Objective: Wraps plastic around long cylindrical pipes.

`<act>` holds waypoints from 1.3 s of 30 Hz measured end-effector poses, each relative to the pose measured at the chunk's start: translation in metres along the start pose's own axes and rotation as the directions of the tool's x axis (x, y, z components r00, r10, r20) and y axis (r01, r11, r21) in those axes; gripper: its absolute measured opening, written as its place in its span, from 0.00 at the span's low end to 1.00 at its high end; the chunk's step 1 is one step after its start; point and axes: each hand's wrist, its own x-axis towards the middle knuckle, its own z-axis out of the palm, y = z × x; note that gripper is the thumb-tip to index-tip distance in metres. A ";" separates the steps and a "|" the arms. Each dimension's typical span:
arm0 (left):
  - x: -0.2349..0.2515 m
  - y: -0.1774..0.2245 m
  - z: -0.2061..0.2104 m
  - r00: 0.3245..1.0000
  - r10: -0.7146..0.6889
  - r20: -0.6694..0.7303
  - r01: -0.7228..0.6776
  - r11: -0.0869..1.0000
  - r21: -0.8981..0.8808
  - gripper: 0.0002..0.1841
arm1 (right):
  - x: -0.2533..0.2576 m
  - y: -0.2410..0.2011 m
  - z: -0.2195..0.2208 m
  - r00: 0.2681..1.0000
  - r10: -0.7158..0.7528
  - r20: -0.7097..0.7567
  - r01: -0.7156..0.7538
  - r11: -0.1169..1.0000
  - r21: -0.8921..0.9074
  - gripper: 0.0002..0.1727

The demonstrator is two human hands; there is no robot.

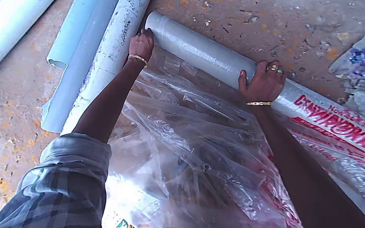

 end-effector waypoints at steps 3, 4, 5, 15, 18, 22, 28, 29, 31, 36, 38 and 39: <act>-0.001 0.001 0.005 0.996 0.052 -0.076 -0.050 0.998 0.030 0.18 | 0.000 0.001 -0.001 1.000 -0.006 -0.006 0.006 1.000 -0.017 0.39; 0.001 -0.003 0.004 0.994 0.076 -0.075 -0.074 0.997 0.032 0.18 | 0.001 0.000 -0.001 1.000 0.000 0.004 0.000 1.000 -0.019 0.39; 0.003 -0.006 0.002 0.993 0.103 -0.062 -0.101 0.994 0.042 0.18 | 0.002 0.000 -0.001 1.000 0.008 0.015 -0.008 1.000 -0.016 0.39; -0.021 -0.026 0.015 0.933 0.344 0.105 -0.356 0.924 0.137 0.15 | 0.044 0.009 -0.021 0.946 0.095 0.310 -0.111 0.993 0.034 0.38; -0.027 -0.023 0.019 0.917 0.369 0.151 -0.389 0.912 0.133 0.14 | 0.064 0.013 -0.023 0.911 0.111 0.397 -0.140 0.989 0.043 0.37; -0.056 -0.013 0.044 0.879 0.472 0.071 -0.477 0.873 0.102 0.13 | 0.082 0.019 -0.024 0.860 0.143 0.490 -0.190 0.981 0.048 0.38; -0.084 -0.024 0.049 0.769 0.593 -0.236 -0.590 0.802 0.095 0.10 | 0.110 0.045 -0.017 0.830 0.093 0.549 -0.218 0.962 0.166 0.42; -0.092 -0.026 0.049 0.745 0.606 -0.277 -0.607 0.789 0.094 0.09 | 0.112 0.051 -0.014 0.832 0.098 0.546 -0.262 0.937 0.232 0.42; -0.113 -0.027 0.047 0.703 0.621 -0.346 -0.636 0.767 0.084 0.08 | 0.111 0.063 -0.009 0.806 0.138 0.576 -0.394 0.851 0.347 0.41; -0.135 -0.049 0.018 0.815 0.488 -0.311 -0.495 0.867 0.063 0.13 | 0.106 0.068 -0.013 0.778 0.048 0.626 -0.327 0.882 0.340 0.35; -0.139 -0.046 0.005 0.811 0.496 -0.310 -0.492 0.865 0.097 0.16 | 0.096 0.067 -0.023 0.801 -0.008 0.599 -0.283 0.876 0.390 0.32; -0.143 -0.039 -0.001 0.776 0.521 -0.356 -0.517 0.848 0.114 0.19 | 0.087 0.068 -0.035 0.813 -0.042 0.580 -0.263 0.863 0.431 0.31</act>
